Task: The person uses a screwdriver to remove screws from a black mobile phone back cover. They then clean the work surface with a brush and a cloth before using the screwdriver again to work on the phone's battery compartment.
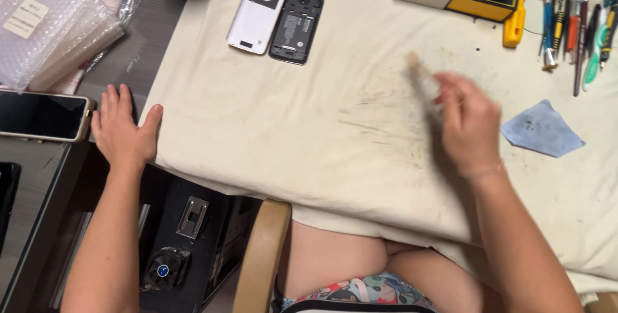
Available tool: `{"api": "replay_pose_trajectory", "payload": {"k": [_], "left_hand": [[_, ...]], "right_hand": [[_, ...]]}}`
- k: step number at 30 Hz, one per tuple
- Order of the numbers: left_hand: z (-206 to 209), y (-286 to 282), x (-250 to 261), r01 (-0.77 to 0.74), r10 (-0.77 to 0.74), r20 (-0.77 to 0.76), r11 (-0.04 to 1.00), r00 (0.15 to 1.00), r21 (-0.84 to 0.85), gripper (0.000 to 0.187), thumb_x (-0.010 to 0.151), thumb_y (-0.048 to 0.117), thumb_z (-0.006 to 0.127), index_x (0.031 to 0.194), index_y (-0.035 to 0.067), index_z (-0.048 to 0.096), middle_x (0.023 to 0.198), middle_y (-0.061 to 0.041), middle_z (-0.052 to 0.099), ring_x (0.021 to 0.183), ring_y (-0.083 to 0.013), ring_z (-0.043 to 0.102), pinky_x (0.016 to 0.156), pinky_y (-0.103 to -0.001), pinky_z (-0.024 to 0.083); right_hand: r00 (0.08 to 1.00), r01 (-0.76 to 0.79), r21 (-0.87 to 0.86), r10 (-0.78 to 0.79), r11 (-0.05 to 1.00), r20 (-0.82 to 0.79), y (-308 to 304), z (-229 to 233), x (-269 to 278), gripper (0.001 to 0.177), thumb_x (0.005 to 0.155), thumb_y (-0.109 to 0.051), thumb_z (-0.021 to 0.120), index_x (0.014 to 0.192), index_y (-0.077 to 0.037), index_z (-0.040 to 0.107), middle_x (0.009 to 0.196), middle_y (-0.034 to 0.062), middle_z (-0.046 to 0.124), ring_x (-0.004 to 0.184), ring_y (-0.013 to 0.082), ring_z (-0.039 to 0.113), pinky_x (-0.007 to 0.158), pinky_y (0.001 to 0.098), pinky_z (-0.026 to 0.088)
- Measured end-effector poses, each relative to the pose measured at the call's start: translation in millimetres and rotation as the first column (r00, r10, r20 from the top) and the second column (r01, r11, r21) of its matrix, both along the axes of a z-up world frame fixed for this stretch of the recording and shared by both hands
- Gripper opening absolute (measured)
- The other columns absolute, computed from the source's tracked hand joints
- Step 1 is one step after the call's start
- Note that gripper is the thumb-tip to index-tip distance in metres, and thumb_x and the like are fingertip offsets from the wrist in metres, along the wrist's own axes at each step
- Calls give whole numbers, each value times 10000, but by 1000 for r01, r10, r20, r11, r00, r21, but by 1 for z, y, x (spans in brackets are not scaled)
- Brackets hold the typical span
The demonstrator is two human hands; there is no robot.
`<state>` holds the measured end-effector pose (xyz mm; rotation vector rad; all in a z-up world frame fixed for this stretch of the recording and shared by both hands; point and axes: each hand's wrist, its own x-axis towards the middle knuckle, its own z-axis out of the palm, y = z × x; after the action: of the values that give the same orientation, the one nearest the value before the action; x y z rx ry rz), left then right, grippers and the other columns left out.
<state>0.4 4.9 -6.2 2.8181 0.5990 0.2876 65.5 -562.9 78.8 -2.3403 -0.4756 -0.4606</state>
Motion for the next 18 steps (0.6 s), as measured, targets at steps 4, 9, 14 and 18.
{"api": "replay_pose_trajectory", "payload": {"k": [4,9,14,18], "left_hand": [[2,0,0,26,-26,-16,1000,1000,8,863,987,582,445,1618,0,353,1674,-236,274,1542,-336,210,1191,-545,101],[-14,15,2,78,-80,9,991,997,106,860,1004,550,474,1614,-51,398,1655,-281,323,1509,-404,276,1151,-598,164],[3,5,-8,85,-85,7,996,996,20,869,1054,487,534,1649,-128,384,1670,-300,146,1527,-425,87,1196,-618,77],[26,-24,-7,-52,62,-71,988,996,145,907,1041,554,509,1676,-79,373,1604,-384,138,1428,-593,183,1032,-791,180]], "right_hand": [[991,115,-214,-96,970,94,-14,-44,6,228,1102,-120,579,1216,-44,762,1218,131,761,1026,339,721,898,451,538],[650,-742,205,760,639,-14,50,-45,-134,288,1058,-228,451,998,-141,719,1042,18,741,1070,254,747,984,396,603],[828,-515,247,551,821,-105,4,-15,-165,266,1087,-164,444,1175,-33,658,1218,119,703,1113,287,697,912,396,530],[985,166,-5,-166,986,49,-58,-16,-134,236,1062,31,547,1262,59,669,1279,213,703,1192,334,693,1077,392,524]]}}
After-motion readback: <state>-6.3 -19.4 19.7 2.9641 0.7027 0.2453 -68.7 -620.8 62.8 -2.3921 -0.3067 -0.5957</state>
